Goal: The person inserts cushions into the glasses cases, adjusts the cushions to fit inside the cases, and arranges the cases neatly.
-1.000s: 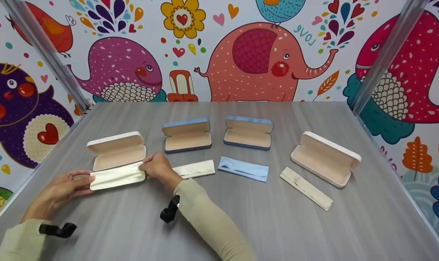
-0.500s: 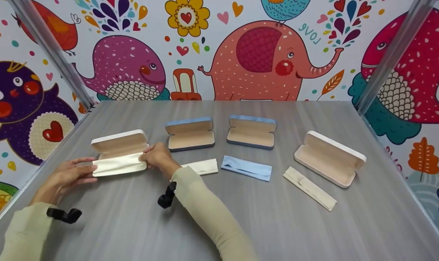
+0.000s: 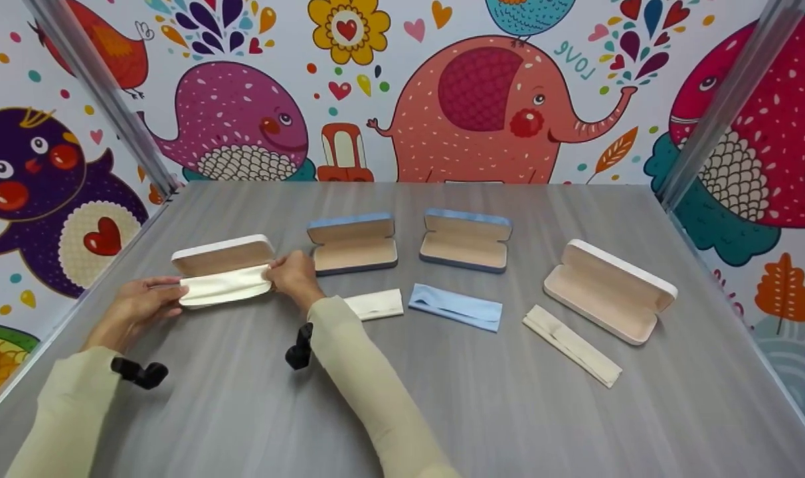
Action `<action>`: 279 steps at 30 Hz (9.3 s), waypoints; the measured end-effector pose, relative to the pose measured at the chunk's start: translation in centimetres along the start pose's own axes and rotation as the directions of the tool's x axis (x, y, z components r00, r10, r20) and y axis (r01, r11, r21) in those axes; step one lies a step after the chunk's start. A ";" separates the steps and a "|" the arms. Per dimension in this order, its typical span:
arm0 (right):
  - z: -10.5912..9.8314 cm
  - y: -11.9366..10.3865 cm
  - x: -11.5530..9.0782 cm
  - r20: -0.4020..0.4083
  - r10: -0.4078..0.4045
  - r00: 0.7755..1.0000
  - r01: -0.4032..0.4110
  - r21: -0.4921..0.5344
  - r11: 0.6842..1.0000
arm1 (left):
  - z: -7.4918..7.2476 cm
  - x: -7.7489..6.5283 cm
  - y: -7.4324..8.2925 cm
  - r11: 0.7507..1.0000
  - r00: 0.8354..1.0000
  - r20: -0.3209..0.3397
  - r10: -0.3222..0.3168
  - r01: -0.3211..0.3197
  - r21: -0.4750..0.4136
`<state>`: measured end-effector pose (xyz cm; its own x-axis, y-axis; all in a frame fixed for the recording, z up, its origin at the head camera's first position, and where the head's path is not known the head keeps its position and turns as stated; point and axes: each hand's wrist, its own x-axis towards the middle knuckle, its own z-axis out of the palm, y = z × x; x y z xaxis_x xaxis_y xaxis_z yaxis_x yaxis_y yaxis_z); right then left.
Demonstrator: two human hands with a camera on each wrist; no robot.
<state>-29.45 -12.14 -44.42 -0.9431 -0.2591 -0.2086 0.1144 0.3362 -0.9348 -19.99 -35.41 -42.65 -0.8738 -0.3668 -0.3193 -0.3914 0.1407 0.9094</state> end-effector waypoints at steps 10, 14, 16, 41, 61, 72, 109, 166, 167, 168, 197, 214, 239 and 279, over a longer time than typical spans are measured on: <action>1.1 0.9 0.7 -0.089 -0.133 0.987 0.129 -0.047 0.990 | 0.6 0.7 0.1 0.999 0.998 -0.067 0.008 -0.005 0.041; 1.4 0.9 0.7 -0.119 -0.192 0.974 0.174 -0.145 0.974 | 0.5 1.0 0.2 0.996 0.996 -0.090 0.019 -0.011 0.091; 1.5 0.8 0.8 -0.126 -0.202 0.971 0.176 -0.187 0.966 | 0.5 1.2 0.2 0.994 0.995 -0.096 0.014 -0.004 0.107; 1.7 1.5 1.0 -0.136 -0.352 0.926 0.264 -0.430 0.863 | 0.9 2.1 -0.6 0.918 0.971 -0.170 0.167 -0.091 0.386; -0.5 -1.7 1.2 0.007 0.163 0.987 -0.162 0.122 0.979 | -0.1 1.8 2.6 0.978 0.978 0.071 -0.195 0.188 0.095; -0.4 -3.1 1.3 0.122 0.137 0.983 -0.135 -0.022 0.991 | -0.5 1.1 3.8 0.966 0.950 0.179 -0.255 0.243 0.083; 0.9 -3.5 1.1 -0.075 0.133 0.988 -0.135 -0.023 0.991 | -0.1 1.3 3.8 0.963 0.982 0.061 -0.177 0.160 0.216; 1.7 -0.4 -0.4 -0.109 -0.110 0.988 0.100 -0.087 0.991 | -0.8 1.1 -0.3 0.995 0.983 0.170 0.075 -0.084 0.050; 1.7 -0.4 -0.4 -0.109 -0.118 0.987 0.109 -0.088 0.990 | -0.8 1.1 -0.4 0.995 0.982 0.174 0.077 -0.086 0.045; 1.6 -0.3 -0.5 -0.108 -0.129 0.986 0.119 -0.091 0.989 | -0.9 1.1 -0.4 0.995 0.980 0.180 0.081 -0.089 0.038; 1.5 0.8 -1.2 -0.106 -0.113 0.988 0.114 0.003 0.993 | -1.0 0.6 -1.5 0.995 0.989 0.132 0.064 -0.074 0.071; 2.0 1.6 -1.2 -0.168 -0.103 0.980 0.109 0.025 0.994 | -1.0 0.8 -2.0 0.998 0.992 0.113 0.052 -0.057 0.038; 0.7 1.6 -0.7 -0.026 -0.042 0.999 0.045 0.164 0.985 | -0.2 0.2 -2.1 0.996 1.000 -0.008 0.027 -0.028 -0.081; -13.1 0.1 -6.5 0.219 -0.122 0.968 0.084 0.172 0.981 | 8.3 -4.7 3.4 0.949 0.974 0.049 0.219 -0.225 0.220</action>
<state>-27.43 1.42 -39.41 -0.8586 -0.4898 -0.1512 0.0866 0.1521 -0.9846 -19.59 -25.54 -40.25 -0.9515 -0.2812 -0.1247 -0.2384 0.4180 0.8766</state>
